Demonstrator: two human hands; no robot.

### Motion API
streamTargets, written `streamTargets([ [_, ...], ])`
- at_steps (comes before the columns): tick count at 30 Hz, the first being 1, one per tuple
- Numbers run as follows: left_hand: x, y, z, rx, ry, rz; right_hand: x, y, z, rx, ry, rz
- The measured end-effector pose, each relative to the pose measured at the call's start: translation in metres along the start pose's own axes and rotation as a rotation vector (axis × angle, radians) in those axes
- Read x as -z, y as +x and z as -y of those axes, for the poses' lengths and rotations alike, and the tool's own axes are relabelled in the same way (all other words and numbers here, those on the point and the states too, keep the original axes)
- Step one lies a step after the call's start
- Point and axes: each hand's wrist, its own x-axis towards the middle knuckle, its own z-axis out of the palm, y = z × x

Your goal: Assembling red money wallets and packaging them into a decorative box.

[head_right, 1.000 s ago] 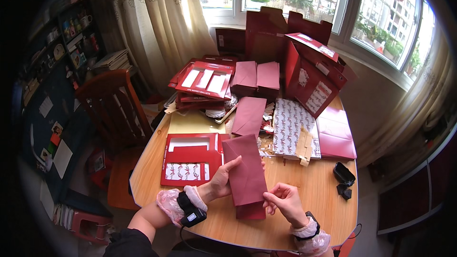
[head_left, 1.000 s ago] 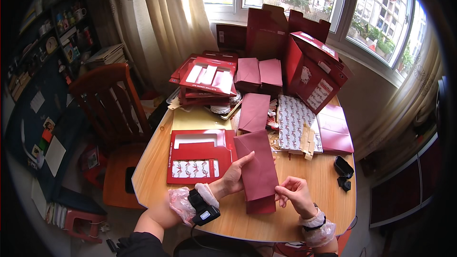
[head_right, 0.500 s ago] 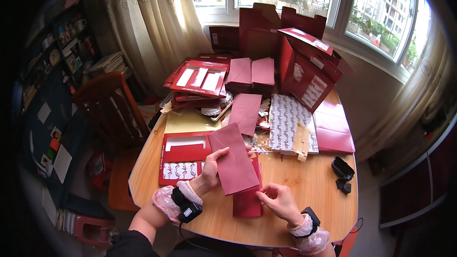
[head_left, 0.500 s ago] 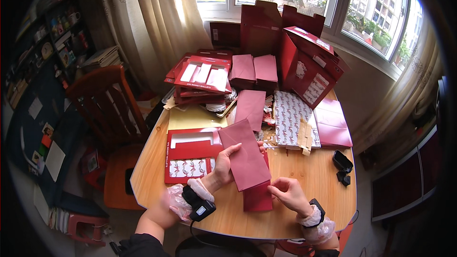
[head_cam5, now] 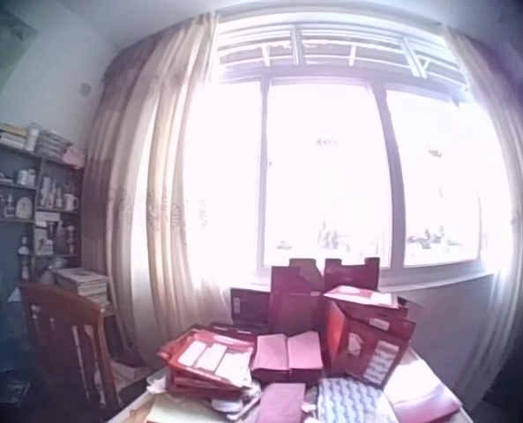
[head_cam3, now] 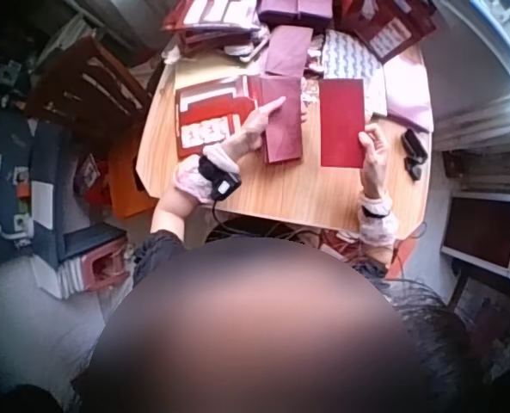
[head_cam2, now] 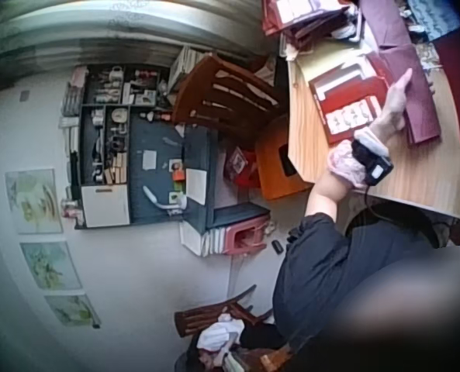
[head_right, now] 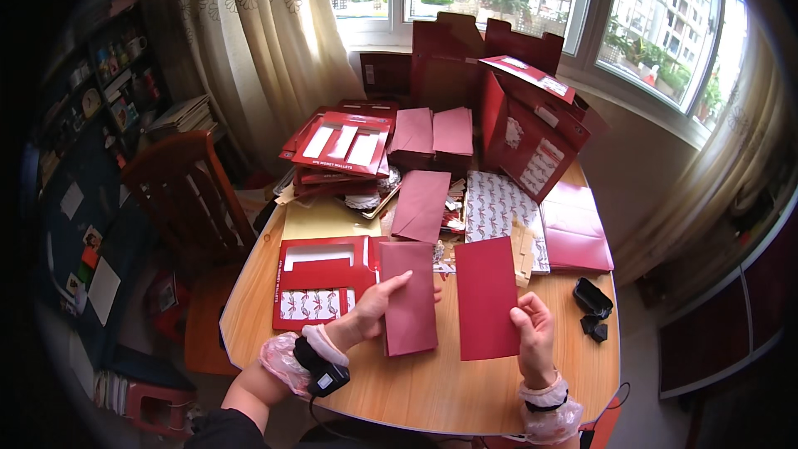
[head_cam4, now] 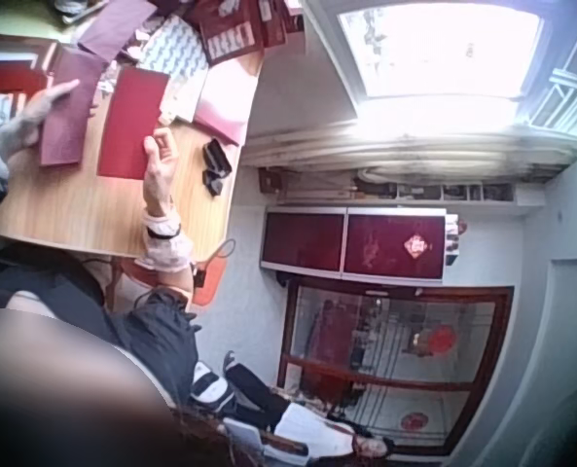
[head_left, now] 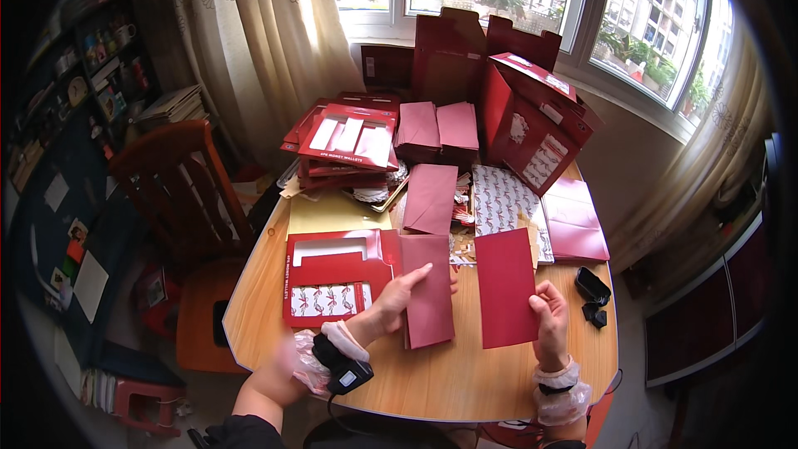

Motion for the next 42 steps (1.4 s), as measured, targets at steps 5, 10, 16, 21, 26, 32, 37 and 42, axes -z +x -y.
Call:
streamTargets([
  [5, -0.006, -0.001, 0.026, -0.010, -0.051, 0.064, -0.022, -0.018, -0.018, -0.046, -0.175, 0.224],
  [10, 0.006, 0.001, 0.041, -0.114, 0.097, 0.342, -0.028, -0.022, -0.034, -0.125, -0.060, 0.342],
  [16, -0.002, -0.009, 0.035, -0.059, 0.160, 0.281, -0.033, -0.019, -0.029, -0.123, -0.013, 0.314],
  [21, -0.010, -0.016, 0.037, -0.102, 0.077, 0.283, -0.037, -0.024, -0.027, -0.068, -0.048, 0.280],
  [26, -0.005, -0.010, 0.045, -0.116, 0.194, 0.349, -0.041, -0.027, -0.039, 0.029, -0.160, 0.299],
  [32, -0.018, -0.022, 0.041, -0.241, 0.456, 0.330, -0.045, -0.035, -0.023, 0.296, -0.622, 0.163],
  [37, -0.024, -0.026, 0.024, -0.562, 0.813, 0.607, -0.047, -0.027, -0.021, 0.415, -0.499, 0.073],
  [42, -0.020, -0.012, 0.025, -0.722, 0.856, 0.391, -0.036, -0.024, -0.030, 0.279, -0.543, 0.149],
])
